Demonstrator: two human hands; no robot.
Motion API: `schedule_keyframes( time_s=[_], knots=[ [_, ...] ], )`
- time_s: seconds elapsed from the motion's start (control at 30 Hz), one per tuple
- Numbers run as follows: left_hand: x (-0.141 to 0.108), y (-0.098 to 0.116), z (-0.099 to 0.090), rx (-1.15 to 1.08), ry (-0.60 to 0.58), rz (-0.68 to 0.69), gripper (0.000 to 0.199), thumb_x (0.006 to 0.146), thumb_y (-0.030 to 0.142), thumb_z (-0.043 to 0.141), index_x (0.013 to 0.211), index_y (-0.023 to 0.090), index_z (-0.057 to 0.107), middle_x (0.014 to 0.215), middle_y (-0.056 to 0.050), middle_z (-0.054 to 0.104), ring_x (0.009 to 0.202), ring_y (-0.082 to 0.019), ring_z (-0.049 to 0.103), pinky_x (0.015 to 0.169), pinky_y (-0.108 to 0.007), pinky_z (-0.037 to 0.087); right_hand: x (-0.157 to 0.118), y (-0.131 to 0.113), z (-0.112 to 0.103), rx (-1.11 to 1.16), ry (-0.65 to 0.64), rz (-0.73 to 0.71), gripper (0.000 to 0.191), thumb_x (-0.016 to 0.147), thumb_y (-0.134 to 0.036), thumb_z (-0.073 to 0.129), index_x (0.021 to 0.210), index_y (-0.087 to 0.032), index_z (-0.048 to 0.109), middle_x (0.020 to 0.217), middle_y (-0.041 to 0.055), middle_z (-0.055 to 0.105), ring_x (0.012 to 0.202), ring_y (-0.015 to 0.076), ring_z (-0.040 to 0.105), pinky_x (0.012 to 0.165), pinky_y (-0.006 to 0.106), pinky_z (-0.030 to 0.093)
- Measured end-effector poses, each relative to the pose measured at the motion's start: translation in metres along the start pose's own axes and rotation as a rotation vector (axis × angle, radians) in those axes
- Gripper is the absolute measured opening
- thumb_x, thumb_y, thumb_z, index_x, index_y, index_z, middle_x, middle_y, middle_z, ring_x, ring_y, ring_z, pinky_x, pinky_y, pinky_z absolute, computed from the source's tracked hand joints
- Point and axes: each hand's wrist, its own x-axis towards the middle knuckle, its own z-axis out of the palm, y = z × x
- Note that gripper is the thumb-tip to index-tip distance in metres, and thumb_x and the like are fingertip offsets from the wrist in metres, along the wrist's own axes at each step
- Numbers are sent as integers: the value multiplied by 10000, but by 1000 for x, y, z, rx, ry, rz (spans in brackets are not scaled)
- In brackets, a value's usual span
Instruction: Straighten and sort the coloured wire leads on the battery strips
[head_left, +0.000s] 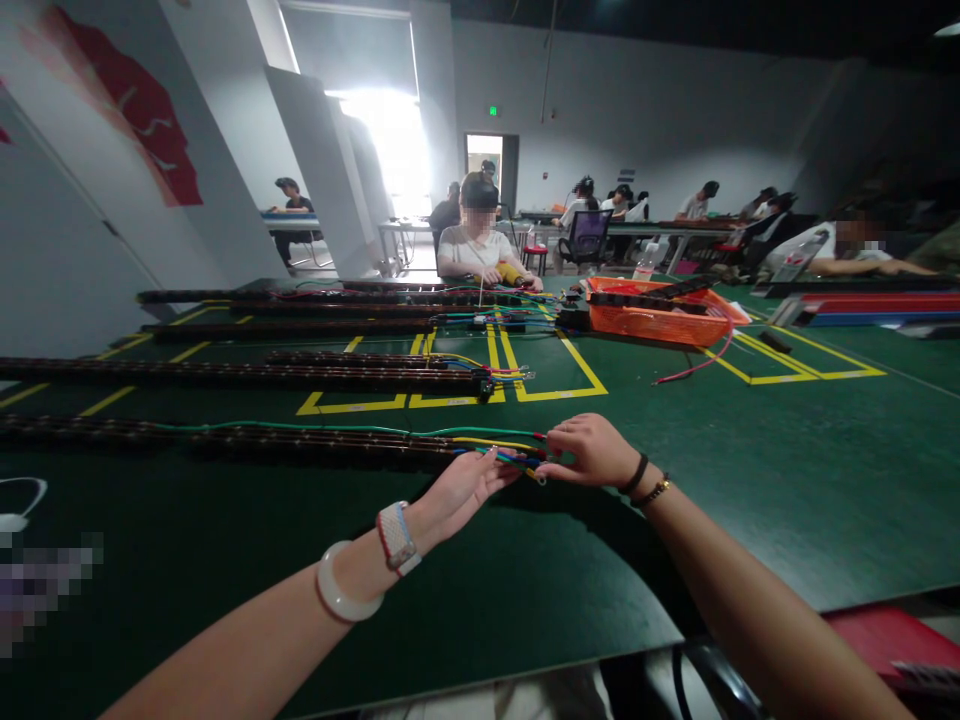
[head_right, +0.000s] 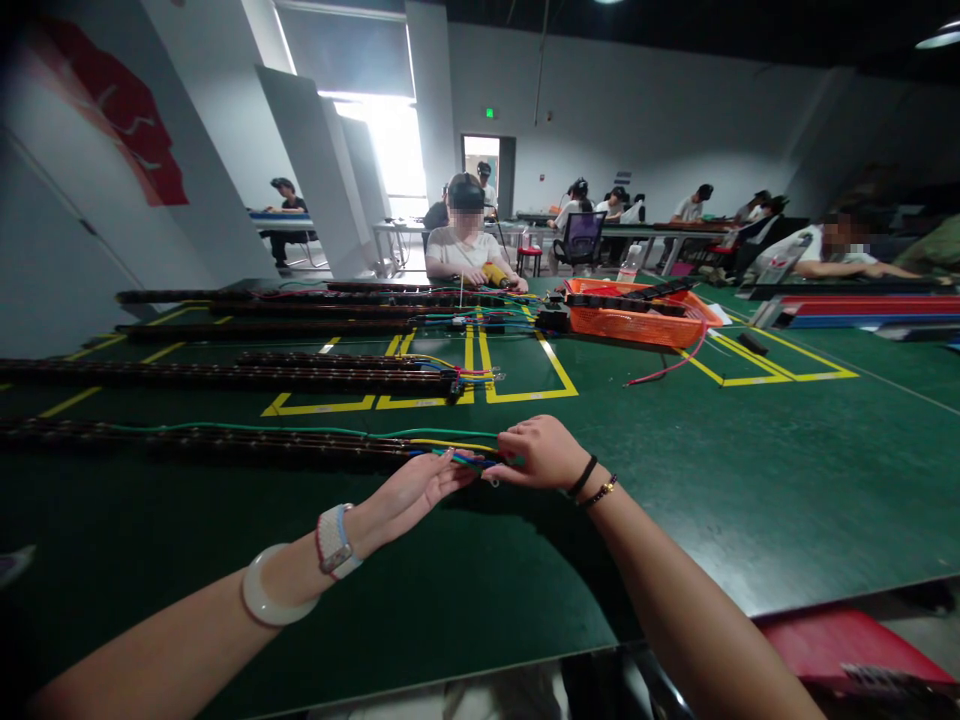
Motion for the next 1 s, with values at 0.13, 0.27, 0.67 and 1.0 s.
schedule_keyframes(
  time_s=[0.13, 0.27, 0.67, 1.0],
  knots=[
    [2, 0, 2, -27, 27, 1, 207, 874, 155, 521, 1008, 42, 632, 1097, -186, 645, 1025, -231, 618, 1016, -396, 420, 6, -14, 9, -122, -73, -178, 468, 853, -579, 492, 661, -163, 588, 594, 36, 601, 572, 131, 535, 597, 257, 302],
    [2, -1, 3, -26, 40, -9, 211, 881, 148, 506, 1014, 37, 627, 1085, -184, 650, 1023, -224, 620, 1021, -394, 415, 9, -20, 18, -168, -124, -204, 291, 861, -411, 545, 706, -170, 596, 632, 23, 630, 597, 137, 556, 627, 257, 324],
    [-8, 0, 12, 6, 100, -121, 270, 914, 281, 456, 914, 45, 586, 937, -203, 680, 849, -237, 678, 911, -414, 483, 6, -6, 21, -40, 1, 237, 332, 901, -407, 490, 687, -173, 586, 625, 7, 604, 554, 102, 517, 530, 235, 237],
    [-17, -1, 23, 44, 127, -90, 278, 933, 283, 396, 916, 71, 575, 911, -174, 676, 830, -217, 663, 816, -358, 511, 10, -10, 31, -160, -243, 198, 392, 925, -373, 444, 671, -170, 664, 685, 72, 672, 594, 146, 583, 560, 257, 266]
  ],
)
